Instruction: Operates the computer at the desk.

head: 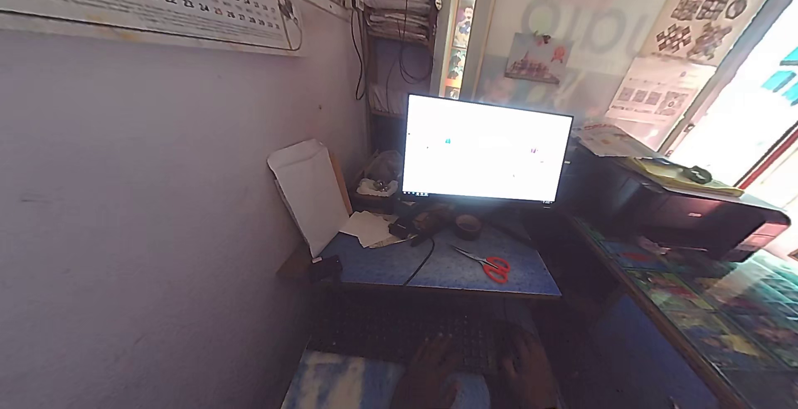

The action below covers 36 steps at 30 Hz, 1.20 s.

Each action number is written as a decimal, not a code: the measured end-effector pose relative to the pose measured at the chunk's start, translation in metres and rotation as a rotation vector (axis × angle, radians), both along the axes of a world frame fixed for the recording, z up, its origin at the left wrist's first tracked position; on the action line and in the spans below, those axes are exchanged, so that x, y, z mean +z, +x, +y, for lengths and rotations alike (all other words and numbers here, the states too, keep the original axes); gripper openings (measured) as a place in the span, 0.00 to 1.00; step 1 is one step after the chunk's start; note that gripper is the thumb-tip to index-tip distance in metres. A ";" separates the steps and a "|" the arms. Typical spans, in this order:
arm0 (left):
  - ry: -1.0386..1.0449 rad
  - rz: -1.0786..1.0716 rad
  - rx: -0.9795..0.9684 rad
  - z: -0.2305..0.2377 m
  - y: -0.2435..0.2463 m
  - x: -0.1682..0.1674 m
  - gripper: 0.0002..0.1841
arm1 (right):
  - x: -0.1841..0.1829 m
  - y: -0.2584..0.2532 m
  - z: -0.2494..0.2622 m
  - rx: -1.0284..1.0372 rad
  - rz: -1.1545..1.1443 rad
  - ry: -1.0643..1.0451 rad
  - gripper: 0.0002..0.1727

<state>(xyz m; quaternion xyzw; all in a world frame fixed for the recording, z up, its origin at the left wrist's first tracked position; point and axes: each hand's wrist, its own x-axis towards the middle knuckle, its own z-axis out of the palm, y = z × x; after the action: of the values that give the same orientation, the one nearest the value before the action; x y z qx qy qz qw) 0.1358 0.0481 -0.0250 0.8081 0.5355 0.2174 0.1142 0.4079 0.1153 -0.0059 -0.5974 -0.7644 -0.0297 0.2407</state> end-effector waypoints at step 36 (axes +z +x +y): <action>-0.073 -0.093 0.119 -0.009 0.006 0.015 0.35 | 0.006 -0.003 -0.004 -0.022 -0.015 -0.049 0.29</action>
<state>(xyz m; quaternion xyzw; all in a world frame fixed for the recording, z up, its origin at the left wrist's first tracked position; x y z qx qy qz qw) 0.1418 0.0392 -0.0102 0.7591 0.5842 0.2417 0.1551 0.4052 0.1115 0.0005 -0.6114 -0.7599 -0.0184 0.2198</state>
